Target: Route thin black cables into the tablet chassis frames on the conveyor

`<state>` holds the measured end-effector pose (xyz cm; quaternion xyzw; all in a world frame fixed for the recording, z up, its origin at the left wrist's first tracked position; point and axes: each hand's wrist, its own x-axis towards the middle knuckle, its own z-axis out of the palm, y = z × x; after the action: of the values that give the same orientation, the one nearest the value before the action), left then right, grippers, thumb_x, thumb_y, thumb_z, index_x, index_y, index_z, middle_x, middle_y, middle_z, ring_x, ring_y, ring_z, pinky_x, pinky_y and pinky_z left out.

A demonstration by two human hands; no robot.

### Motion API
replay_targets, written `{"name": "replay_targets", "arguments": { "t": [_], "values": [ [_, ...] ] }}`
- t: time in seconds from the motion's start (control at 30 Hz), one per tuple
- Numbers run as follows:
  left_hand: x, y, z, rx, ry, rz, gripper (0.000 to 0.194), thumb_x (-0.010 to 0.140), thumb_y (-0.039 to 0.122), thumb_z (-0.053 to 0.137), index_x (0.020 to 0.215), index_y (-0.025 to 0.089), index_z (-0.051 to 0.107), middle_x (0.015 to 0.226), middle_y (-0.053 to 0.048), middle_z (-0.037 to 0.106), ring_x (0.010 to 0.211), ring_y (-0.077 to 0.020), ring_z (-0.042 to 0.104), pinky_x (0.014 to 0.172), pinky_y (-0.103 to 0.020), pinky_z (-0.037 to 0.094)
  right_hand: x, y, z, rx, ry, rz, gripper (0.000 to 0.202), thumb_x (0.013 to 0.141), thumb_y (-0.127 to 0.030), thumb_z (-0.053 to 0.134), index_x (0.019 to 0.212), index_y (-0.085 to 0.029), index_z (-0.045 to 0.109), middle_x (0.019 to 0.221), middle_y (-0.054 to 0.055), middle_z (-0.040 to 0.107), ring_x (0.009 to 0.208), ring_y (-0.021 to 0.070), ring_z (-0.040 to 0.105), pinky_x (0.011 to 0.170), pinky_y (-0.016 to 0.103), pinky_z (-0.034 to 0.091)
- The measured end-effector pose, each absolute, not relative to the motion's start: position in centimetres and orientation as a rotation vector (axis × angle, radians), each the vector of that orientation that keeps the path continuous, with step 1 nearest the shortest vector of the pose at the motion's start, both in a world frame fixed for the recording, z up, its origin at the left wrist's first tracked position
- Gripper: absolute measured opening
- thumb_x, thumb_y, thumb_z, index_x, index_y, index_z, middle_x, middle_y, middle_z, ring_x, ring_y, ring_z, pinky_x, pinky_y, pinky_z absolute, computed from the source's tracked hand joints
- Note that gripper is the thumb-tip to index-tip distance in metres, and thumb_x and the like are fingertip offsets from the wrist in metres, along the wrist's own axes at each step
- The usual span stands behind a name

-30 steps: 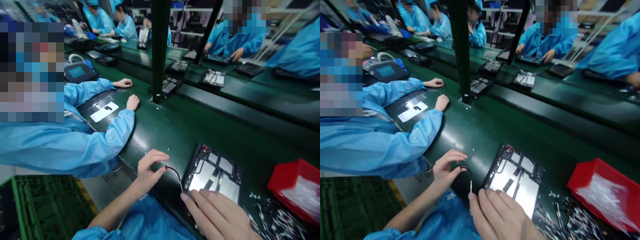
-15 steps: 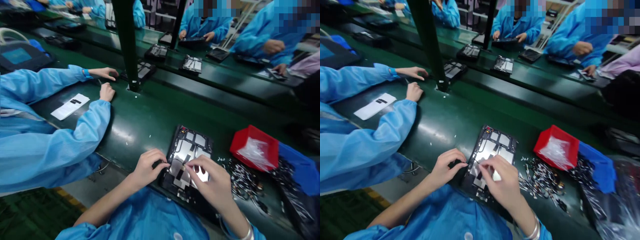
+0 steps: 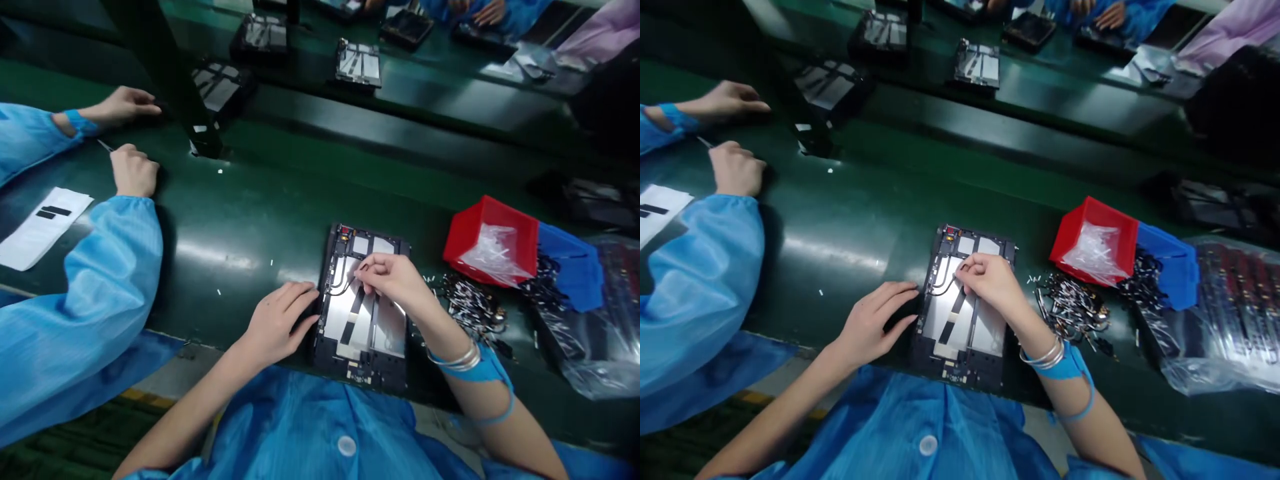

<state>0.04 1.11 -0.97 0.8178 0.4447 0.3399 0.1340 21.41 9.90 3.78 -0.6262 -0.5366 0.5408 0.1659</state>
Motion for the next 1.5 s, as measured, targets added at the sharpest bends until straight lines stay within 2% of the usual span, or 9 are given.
{"name": "replay_targets", "arguments": {
  "t": [0.2,0.43,0.6,1.03,1.17,1.3,1.5],
  "values": [
    [0.3,1.2,-1.7,2.524,1.243,0.879,0.032,0.092,0.022,0.051,0.122,0.012,0.058,0.115,-0.015,0.065,0.099,-0.0260,0.063,0.078,-0.040,0.057,21.0,11.0,4.1,-1.824,-1.624,1.523,0.008,0.070,-0.019,0.064,0.062,-0.017,0.061,0.044,-0.003,0.058,0.038,0.0053,0.041,0.044,0.022,0.032],
    [0.6,1.3,-1.7,2.653,1.302,0.798,0.033,0.094,0.025,0.048,0.120,0.008,0.061,0.114,-0.017,0.066,0.099,-0.0277,0.062,0.075,-0.037,0.053,20.9,11.7,4.1,-1.845,-1.724,1.506,0.011,0.073,-0.020,0.065,0.063,-0.017,0.061,0.045,-0.003,0.060,0.040,0.0063,0.047,0.046,0.022,0.036],
    [0.5,1.2,-1.3,2.742,1.346,0.711,0.035,0.096,0.027,0.047,0.123,0.011,0.061,0.119,-0.016,0.066,0.100,-0.0265,0.062,0.074,-0.033,0.048,20.9,12.0,4.3,-1.827,-1.718,1.520,0.011,0.073,-0.019,0.064,0.063,-0.017,0.060,0.043,-0.005,0.059,0.038,0.0060,0.046,0.045,0.023,0.035],
    [1.4,1.3,-0.9,2.710,1.363,0.624,0.034,0.096,0.030,0.045,0.118,0.010,0.061,0.114,-0.018,0.067,0.100,-0.0298,0.062,0.072,-0.035,0.045,21.4,12.3,3.8,-1.772,-1.832,1.514,0.009,0.074,-0.018,0.064,0.066,-0.017,0.061,0.043,-0.006,0.059,0.036,0.0053,0.045,0.046,0.024,0.036],
    [1.4,1.2,-1.1,2.651,1.343,0.679,0.043,0.095,0.034,0.046,0.129,0.008,0.053,0.126,-0.021,0.061,0.110,-0.0312,0.058,0.081,-0.036,0.045,21.1,12.4,3.7,-1.815,-1.852,1.501,0.008,0.075,-0.017,0.064,0.067,-0.017,0.061,0.043,-0.006,0.059,0.035,0.0054,0.045,0.045,0.024,0.036],
    [1.5,1.3,-1.4,2.642,1.341,0.629,0.051,0.097,0.044,0.039,0.140,0.018,0.046,0.141,-0.019,0.049,0.123,-0.0341,0.051,0.088,-0.039,0.042,20.9,12.6,3.8,-1.826,-1.860,1.501,0.011,0.077,-0.017,0.063,0.067,-0.018,0.060,0.042,-0.006,0.057,0.037,0.0073,0.048,0.046,0.025,0.037],
    [1.3,1.5,-1.7,2.645,1.333,0.569,0.052,0.097,0.048,0.039,0.139,0.018,0.049,0.144,-0.021,0.046,0.126,-0.0355,0.049,0.087,-0.040,0.042,20.6,12.6,3.8,-1.855,-1.879,1.472,0.013,0.076,-0.016,0.065,0.065,-0.018,0.059,0.042,-0.007,0.056,0.038,0.0071,0.050,0.047,0.025,0.037]
  ]
}}
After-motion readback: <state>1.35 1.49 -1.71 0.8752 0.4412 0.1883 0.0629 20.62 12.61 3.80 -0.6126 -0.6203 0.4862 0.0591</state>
